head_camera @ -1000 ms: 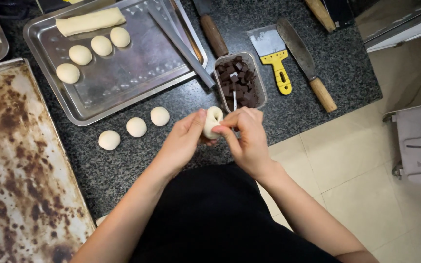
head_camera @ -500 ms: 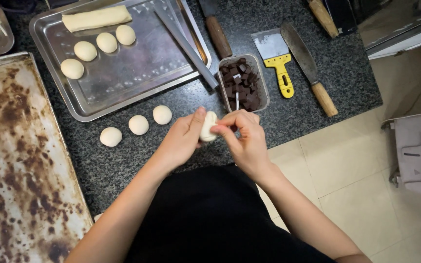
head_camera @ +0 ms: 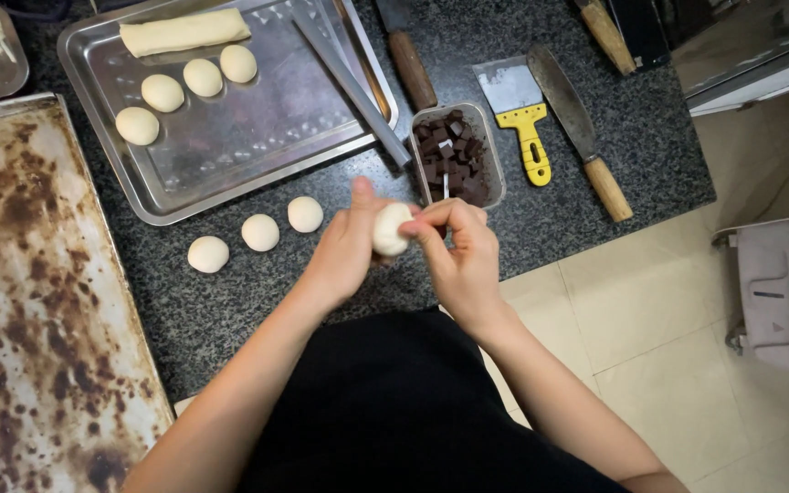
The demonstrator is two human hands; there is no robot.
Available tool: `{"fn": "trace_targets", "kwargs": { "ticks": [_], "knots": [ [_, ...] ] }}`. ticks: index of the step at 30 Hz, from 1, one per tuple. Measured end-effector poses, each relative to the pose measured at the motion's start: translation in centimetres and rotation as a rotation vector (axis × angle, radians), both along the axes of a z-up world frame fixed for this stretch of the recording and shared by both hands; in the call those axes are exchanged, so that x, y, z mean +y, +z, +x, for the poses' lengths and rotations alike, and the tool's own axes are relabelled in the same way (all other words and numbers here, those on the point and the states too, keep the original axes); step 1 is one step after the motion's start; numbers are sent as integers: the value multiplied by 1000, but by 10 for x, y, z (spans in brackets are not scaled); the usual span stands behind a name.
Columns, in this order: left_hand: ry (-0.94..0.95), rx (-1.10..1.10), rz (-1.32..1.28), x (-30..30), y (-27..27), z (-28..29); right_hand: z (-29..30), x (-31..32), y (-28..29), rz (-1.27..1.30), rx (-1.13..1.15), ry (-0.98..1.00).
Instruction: Shaping crab-shaped dough and filling dough balls with dark chocolate pieces.
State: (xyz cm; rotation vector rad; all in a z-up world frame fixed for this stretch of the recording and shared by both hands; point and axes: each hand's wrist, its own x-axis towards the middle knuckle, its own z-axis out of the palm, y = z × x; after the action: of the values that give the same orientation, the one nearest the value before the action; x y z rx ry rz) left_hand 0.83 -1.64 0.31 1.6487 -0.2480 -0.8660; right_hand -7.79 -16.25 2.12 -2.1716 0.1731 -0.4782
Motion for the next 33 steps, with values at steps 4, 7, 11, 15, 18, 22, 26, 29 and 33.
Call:
{"fn": "trace_targets", "kwargs": {
  "ticks": [4,7,11,15,18,22,26,29,33],
  "knots": [
    [78,18,-130,-1,-3,-8,6,-5,-9,439,50,35],
    [109,-153,-184,1,-3,-8,9,-2,-1,742,109,102],
    [104,-140,-154,5,-7,-3,9,-1,13,522,208,100],
    [71,121,79,12,-19,5,6,1,15,35,19,140],
    [-82,339,64,20,-3,13,6,-2,8,102,98,204],
    [-207,432,47,29,27,18,8,4,-4,604,330,214],
    [-209,395,68,34,28,15,5,6,-4,202,231,225],
    [-166,466,60,39,29,10,4,7,-7,137,240,328],
    [-186,363,161,47,24,-6,12,9,-22,64,288,472]
  ]
}}
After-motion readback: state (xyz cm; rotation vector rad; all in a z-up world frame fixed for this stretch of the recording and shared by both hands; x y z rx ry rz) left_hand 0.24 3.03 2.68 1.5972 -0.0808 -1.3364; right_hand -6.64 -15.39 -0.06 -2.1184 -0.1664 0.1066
